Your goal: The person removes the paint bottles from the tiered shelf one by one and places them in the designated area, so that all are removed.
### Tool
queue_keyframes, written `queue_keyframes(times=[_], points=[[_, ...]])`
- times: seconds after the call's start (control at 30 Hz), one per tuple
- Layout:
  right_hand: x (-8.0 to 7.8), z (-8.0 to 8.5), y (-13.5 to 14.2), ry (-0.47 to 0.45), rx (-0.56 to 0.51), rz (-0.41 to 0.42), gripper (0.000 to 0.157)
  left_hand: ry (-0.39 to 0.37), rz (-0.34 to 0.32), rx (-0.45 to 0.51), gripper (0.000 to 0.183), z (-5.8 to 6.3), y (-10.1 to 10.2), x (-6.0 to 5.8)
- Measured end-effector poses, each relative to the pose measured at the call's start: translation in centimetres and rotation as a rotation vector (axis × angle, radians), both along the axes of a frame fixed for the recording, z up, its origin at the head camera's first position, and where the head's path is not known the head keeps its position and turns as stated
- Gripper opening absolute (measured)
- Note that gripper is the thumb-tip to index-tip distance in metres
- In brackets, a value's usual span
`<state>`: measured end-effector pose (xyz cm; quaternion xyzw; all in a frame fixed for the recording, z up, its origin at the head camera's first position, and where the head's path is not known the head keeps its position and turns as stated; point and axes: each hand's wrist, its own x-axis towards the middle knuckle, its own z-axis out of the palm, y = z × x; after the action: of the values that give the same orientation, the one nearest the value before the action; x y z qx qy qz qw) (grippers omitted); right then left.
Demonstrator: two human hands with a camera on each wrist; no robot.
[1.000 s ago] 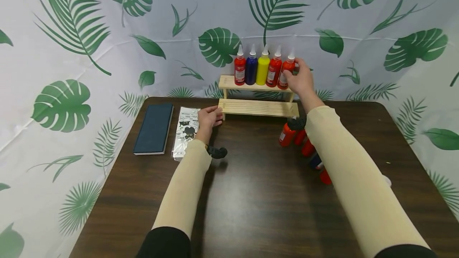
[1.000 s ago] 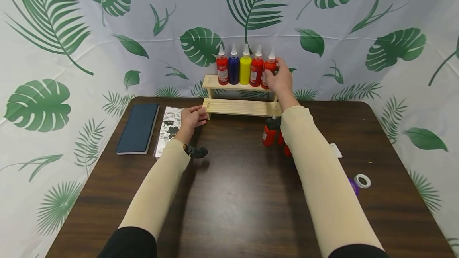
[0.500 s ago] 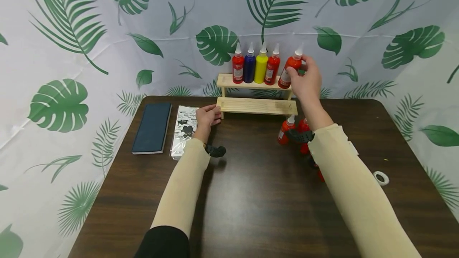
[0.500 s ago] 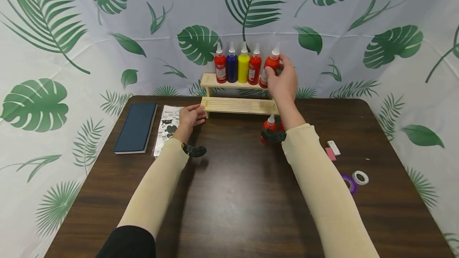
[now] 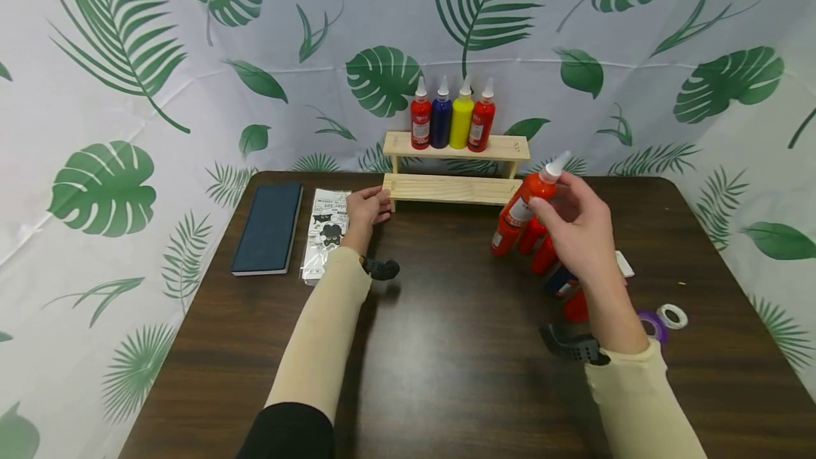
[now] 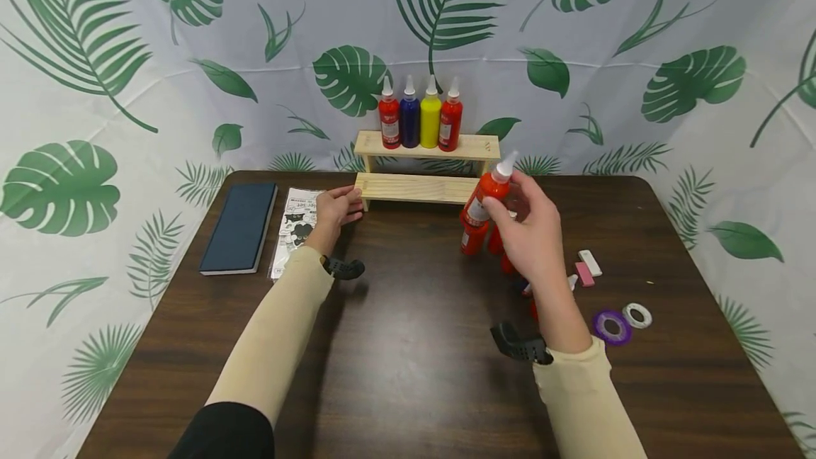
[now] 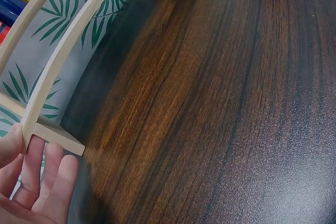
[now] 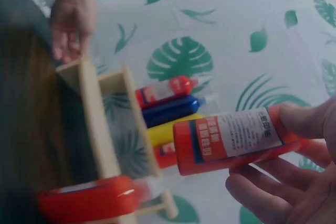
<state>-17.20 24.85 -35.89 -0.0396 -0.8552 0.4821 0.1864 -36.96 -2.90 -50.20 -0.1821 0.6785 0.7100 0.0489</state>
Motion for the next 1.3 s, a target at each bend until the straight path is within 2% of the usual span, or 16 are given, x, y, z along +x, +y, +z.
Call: queue_keyframes(times=[0.1, 0.23, 0.37, 0.5, 0.77, 1.1, 1.3], points=[[1.7, -2.0, 0.4, 0.008, 0.022, 0.01, 0.047, -0.004, -0.001, 0.001, 0.029, 0.0, -0.1, 0.0], [2.8, -5.2, 0.7, -0.026, 0.071, -0.019, 0.048, 0.0, 0.0, -0.003, 0.029, 0.0, -0.1, 0.0], [2.8, -8.2, 0.7, -0.094, 0.115, -0.058, 0.052, 0.001, -0.001, -0.013, 0.028, 0.0, 0.1, 0.0], [2.4, -10.1, 0.5, -0.146, 0.131, -0.09, 0.052, -0.009, -0.005, -0.015, 0.029, 0.0, 0.1, 0.0], [1.6, -11.1, 0.1, -0.181, 0.163, -0.151, 0.052, -0.023, 0.001, -0.016, 0.028, -0.1, 0.1, -0.2], [1.3, -12.0, 0.1, -0.201, 0.17, -0.155, 0.053, -0.009, 0.003, -0.01, 0.027, 0.0, 0.1, 0.0], [1.4, -11.9, 0.0, -0.199, 0.212, -0.162, 0.056, -0.011, 0.007, -0.004, 0.027, 0.0, 0.1, -0.1]])
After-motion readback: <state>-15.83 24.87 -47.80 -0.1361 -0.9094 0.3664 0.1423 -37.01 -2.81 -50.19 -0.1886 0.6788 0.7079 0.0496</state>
